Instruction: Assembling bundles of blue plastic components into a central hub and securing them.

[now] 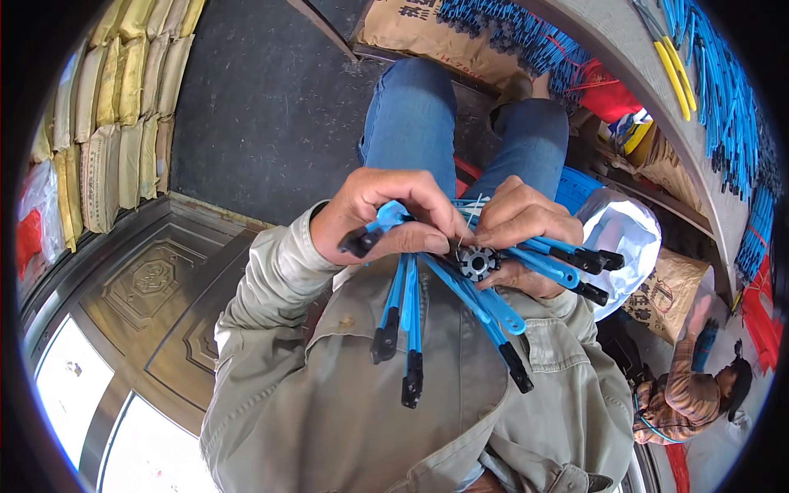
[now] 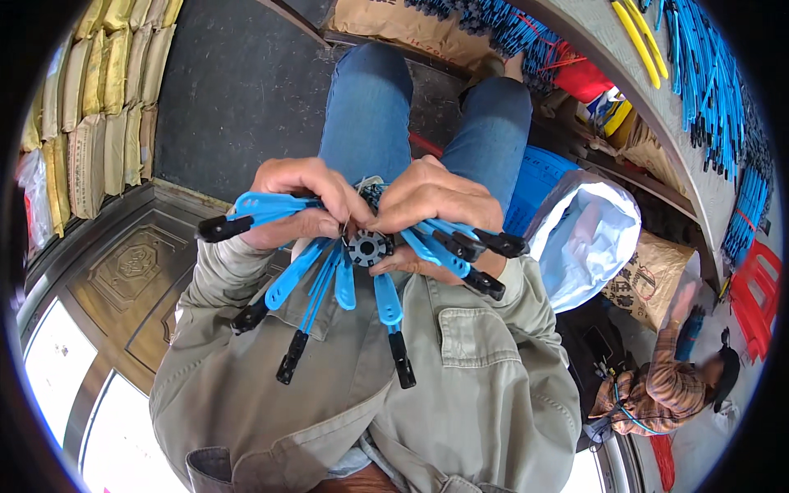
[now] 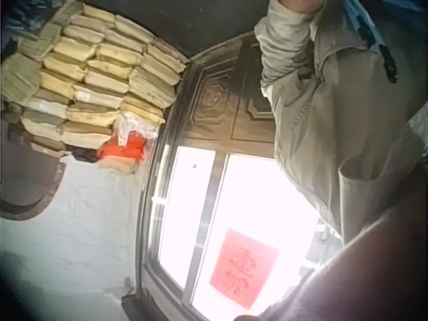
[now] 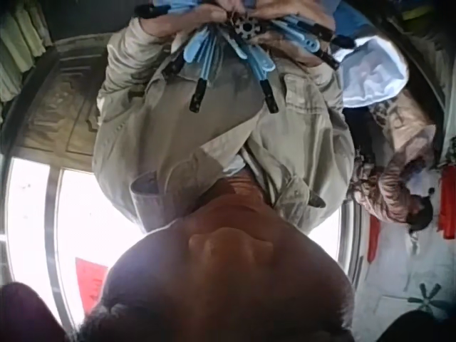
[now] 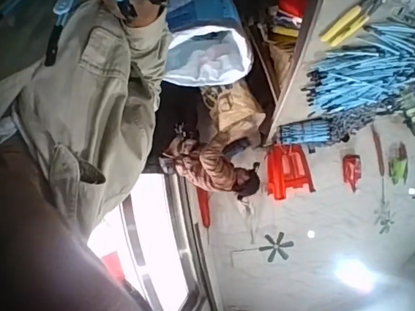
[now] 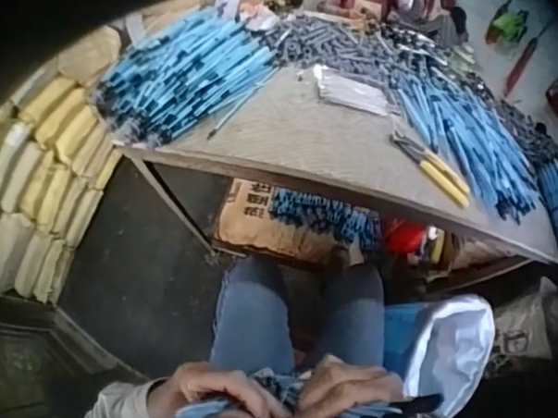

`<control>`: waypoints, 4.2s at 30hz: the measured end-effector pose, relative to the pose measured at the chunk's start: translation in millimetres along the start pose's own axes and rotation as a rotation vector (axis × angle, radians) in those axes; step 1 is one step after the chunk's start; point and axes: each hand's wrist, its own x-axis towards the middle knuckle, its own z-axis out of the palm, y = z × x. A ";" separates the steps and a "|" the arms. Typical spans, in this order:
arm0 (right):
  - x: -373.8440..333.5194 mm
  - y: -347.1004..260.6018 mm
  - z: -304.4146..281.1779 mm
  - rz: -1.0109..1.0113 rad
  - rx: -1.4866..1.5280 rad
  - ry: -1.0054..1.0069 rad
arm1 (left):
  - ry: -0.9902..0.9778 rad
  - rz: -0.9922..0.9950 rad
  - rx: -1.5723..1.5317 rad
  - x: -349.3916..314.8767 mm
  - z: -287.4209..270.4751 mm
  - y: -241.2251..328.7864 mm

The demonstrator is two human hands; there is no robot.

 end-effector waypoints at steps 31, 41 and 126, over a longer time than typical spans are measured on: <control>38.8 3.1 20.0 0.182 -0.130 0.258 | 0.496 0.495 0.429 -10.2 35.3 -26.2; 20.9 6.9 -14.4 0.027 0.000 0.121 | 0.413 0.380 0.670 1.6 33.4 -31.3; 102.2 27.5 -222.4 -0.147 -1.767 0.455 | 0.428 0.293 0.540 21.2 18.2 -23.3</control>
